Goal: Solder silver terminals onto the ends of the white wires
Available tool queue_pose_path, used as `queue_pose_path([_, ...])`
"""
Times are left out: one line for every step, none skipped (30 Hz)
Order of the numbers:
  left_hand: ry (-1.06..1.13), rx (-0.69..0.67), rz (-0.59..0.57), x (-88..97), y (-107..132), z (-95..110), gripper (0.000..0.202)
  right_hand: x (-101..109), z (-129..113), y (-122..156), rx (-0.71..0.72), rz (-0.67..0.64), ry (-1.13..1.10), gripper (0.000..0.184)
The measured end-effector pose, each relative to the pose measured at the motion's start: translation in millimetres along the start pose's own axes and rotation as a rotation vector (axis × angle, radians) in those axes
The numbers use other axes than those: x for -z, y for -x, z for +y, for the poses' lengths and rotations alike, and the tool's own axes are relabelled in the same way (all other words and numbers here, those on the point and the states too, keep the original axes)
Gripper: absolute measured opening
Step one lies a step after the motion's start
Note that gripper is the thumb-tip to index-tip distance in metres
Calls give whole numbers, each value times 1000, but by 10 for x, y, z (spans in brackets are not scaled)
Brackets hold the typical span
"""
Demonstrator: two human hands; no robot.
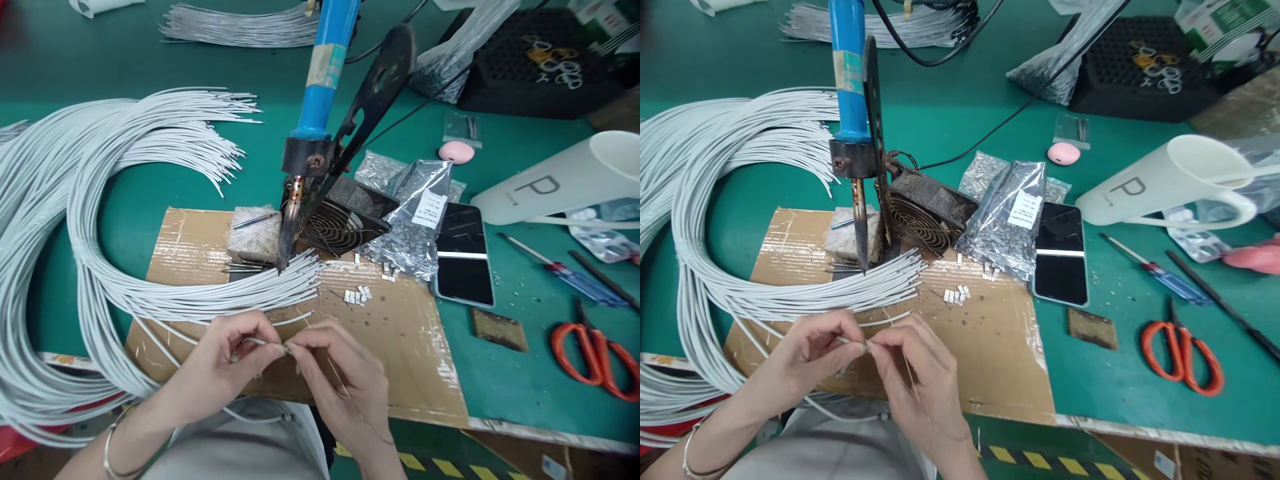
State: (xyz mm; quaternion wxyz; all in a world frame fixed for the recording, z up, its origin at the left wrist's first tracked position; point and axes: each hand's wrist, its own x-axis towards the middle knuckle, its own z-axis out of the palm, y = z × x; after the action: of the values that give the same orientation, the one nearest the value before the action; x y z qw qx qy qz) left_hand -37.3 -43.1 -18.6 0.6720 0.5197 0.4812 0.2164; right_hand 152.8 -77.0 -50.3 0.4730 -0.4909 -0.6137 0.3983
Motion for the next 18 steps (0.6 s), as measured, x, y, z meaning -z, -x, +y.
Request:
queue_pose_path([-45, -17, 2, -1, -3, 2, 25, 7, 10, -5, -43, -25, -5, 13])
queue_pose_path([-97, -46, 2, -4, -7, 2, 24, 13, 17, -11, -116, -68, -34, 16])
queue_pose_path([-153, -83, 2, -10, -10, -1, 23, 18, 22, -17, -206, -114, -90, 22])
queue_pose_path([-205, -126, 0, -19, -13, -6, 22, 23, 27, -22, -299, -144, -160, 28])
queue_pose_path([-251, -165, 1, -31, -16, -15, 22, 30, 33, -28, -389, -137, -224, 32])
queue_pose_path([-285, -194, 8, -47, -18, -28, 21, 41, 42, -35, -462, -87, -267, 35])
queue_pose_path([-311, -214, 23, -66, -19, -43, 21, 59, 54, -44, -509, 9, -290, 35])
queue_pose_path([-336, -234, 46, -86, -19, -60, 20, 88, 69, -56, -525, 143, -301, 34])
queue_pose_path([-363, -265, 72, -105, -19, -79, 18, 128, 88, -68, -515, 289, -311, 32])
queue_pose_path([-398, -315, 95, -123, -19, -99, 17, 181, 108, -81, -487, 421, -327, 29])
queue_pose_path([-442, -389, 112, -136, -20, -119, 15, 244, 130, -92, -447, 520, -358, 28])
queue_pose_path([-502, -488, 128, -143, -22, -139, 15, 315, 150, -99, -414, 572, -394, 29])
queue_pose_path([-584, -601, 135, -144, -25, -156, 16, 390, 170, -101, -392, 591, -423, 34])
queue_pose_path([-682, -717, 128, -138, -29, -171, 18, 463, 188, -96, -383, 582, -440, 43])
queue_pose_path([-793, -829, 104, -126, -34, -180, 21, 531, 205, -87, -376, 570, -441, 51])
queue_pose_path([-907, -930, 70, -110, -38, -183, 23, 590, 219, -74, -362, 581, -425, 56])
queue_pose_path([-1009, -1010, 24, -91, -40, -178, 25, 638, 231, -58, -349, 603, -396, 59])
queue_pose_path([-1079, -1067, -31, -72, -39, -166, 26, 674, 242, -42, -335, 642, -349, 60])
